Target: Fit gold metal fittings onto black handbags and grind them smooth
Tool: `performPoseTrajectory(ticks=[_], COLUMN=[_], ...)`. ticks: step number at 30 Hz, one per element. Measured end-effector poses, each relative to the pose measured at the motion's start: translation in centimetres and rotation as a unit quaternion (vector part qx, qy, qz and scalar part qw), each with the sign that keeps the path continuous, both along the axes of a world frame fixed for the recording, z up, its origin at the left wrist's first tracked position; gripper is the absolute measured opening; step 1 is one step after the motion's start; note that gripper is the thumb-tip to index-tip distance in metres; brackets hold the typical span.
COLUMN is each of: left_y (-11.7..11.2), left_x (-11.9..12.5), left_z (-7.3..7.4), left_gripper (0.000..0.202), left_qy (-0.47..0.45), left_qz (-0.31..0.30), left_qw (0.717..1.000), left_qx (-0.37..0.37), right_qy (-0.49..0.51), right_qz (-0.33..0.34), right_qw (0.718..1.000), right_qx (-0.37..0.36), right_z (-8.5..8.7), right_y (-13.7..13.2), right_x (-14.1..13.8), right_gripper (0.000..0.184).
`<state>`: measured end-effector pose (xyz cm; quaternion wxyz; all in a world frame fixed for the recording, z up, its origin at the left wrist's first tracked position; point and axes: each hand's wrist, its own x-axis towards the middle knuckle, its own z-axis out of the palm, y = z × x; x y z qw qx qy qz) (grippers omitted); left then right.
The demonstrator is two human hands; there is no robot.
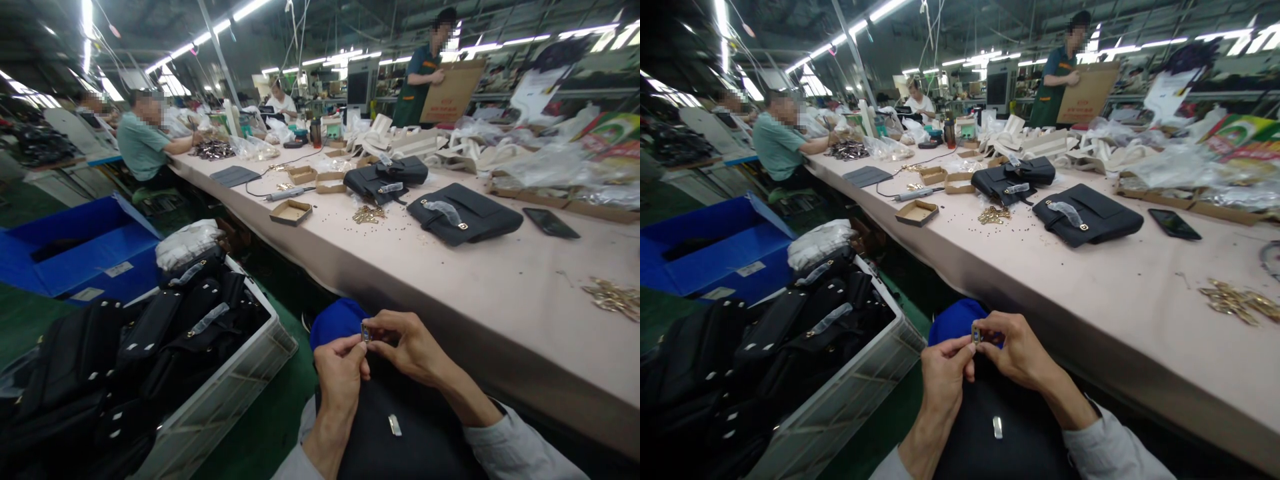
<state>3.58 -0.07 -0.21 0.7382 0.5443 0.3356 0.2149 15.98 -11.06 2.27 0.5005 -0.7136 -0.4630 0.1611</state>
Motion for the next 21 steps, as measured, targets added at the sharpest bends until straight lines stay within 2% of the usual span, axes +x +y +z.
performPoseTrajectory(ticks=[7,16,21], left_y=[0.09,0.1,-0.17], left_x=[0.07,0.16,0.17], left_z=[-0.15,-0.54,-0.33], left_gripper=[0.024,0.022,0.026], left_qy=[0.0,0.001,-0.007], left_qz=[-0.001,-0.005,0.007], left_qw=[1.0,1.0,1.0], left_qx=[0.004,0.014,0.0], right_qy=[-0.021,-0.021,0.053], right_qz=[0.025,0.046,0.033], right_qw=[0.999,0.999,0.998], right_qx=[-0.002,-0.002,0.002], right_z=[0.19,0.32,0.82], right_y=[-0.3,-0.03,0.13], right_x=[0.12,0.39,0.96], right_gripper=[0.027,0.022,0.013])
